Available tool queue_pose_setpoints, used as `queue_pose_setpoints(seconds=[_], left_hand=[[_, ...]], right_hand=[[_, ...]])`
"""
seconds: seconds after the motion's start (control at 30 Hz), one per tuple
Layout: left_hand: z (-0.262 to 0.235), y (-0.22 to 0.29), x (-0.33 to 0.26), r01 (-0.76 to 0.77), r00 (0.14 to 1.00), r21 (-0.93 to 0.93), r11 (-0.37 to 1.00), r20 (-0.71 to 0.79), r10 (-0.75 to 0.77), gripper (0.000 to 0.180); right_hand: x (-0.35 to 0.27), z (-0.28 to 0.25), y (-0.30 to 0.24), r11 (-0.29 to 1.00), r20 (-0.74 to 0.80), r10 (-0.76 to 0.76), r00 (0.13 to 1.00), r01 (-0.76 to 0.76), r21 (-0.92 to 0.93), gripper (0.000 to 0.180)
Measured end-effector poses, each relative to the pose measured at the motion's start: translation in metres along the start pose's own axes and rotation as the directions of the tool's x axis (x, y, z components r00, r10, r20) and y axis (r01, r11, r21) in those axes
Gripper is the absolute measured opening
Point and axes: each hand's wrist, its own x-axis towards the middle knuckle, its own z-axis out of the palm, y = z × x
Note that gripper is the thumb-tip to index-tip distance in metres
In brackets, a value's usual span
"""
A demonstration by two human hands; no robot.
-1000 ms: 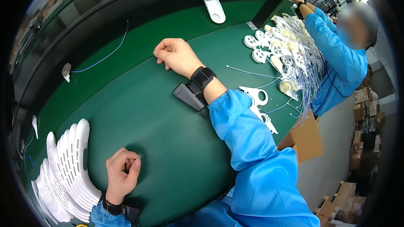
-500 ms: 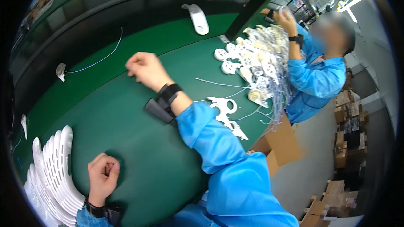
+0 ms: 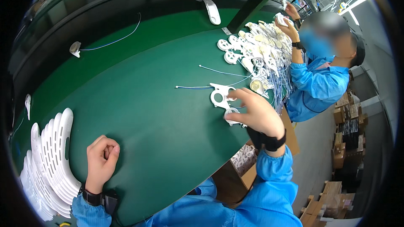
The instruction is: Assembling white plastic components, involving placing mesh screens and internal parts into plastic housings.
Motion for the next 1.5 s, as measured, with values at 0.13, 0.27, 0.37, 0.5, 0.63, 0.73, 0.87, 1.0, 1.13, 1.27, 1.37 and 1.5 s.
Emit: queue_pose_setpoints(seconds=[0.13,0.27,0.37,0.5,0.63,0.73,0.87,1.0,1.13,1.27,1.37,1.5], left_hand=[[-0.01,-0.003,-0.003,0.03,0.999,0.065,0.997,0.008,-0.031,0.006],[0.003,0.002,0.002,0.033,0.999,0.011,0.999,-0.012,-0.033,0.002],[-0.001,0.004,-0.004,0.013,1.0,0.065,0.998,-0.003,-0.013,0.005],[0.01,0.002,0.003,-0.017,1.0,0.078,0.997,0.019,0.016,0.005],[0.006,0.0,0.002,0.013,1.0,-0.033,0.999,0.02,-0.013,0.006],[-0.003,0.001,-0.002,0.083,0.995,-0.06,0.995,0.052,-0.08,0.014],[-0.004,-0.001,-0.002,0.07,0.998,-0.077,0.995,0.001,-0.071,0.026],[-0.006,-0.002,0.0,0.028,0.998,-0.141,0.99,-0.048,-0.035,0.032],[-0.004,-0.008,-0.007,0.038,0.995,-0.219,0.975,-0.078,-0.057,0.035],[-0.005,-0.012,-0.01,0.062,0.994,-0.286,0.956,-0.071,-0.086,0.038],[-0.009,-0.012,-0.011,0.041,0.995,-0.311,0.949,-0.077,-0.068,0.039],[-0.009,-0.012,-0.007,0.018,0.985,-0.349,0.937,-0.154,-0.077,0.042]], right_hand=[[-0.009,0.035,0.015,0.989,-0.02,0.143,0.99,-0.143,-0.021,0.043],[-0.011,0.029,0.02,0.978,-0.158,0.201,0.967,-0.188,0.092,0.039],[0.004,0.029,0.013,0.905,-0.168,0.179,0.969,-0.095,0.415,0.027],[0.055,0.074,-0.054,0.692,-0.028,-0.069,0.997,0.068,0.718,0.02],[0.112,0.098,-0.13,0.719,0.071,-0.315,0.946,0.189,0.669,0.017],[0.149,0.128,-0.154,0.567,0.007,-0.445,0.896,0.276,0.776,0.015],[0.176,0.142,-0.157,0.5,0.171,-0.409,0.897,0.063,0.864,0.021],[0.18,0.142,-0.136,0.176,-0.004,-0.46,0.888,0.095,0.98,0.023],[0.169,0.145,-0.143,0.288,0.112,-0.351,0.93,-0.006,0.958,0.025],[0.165,0.147,-0.151,0.306,0.098,-0.335,0.937,0.01,0.952,0.015],[0.166,0.148,-0.154,0.231,0.084,-0.413,0.907,0.015,0.973,0.008],[0.17,0.148,-0.152,0.278,0.088,-0.447,0.89,0.045,0.96,0.007]])
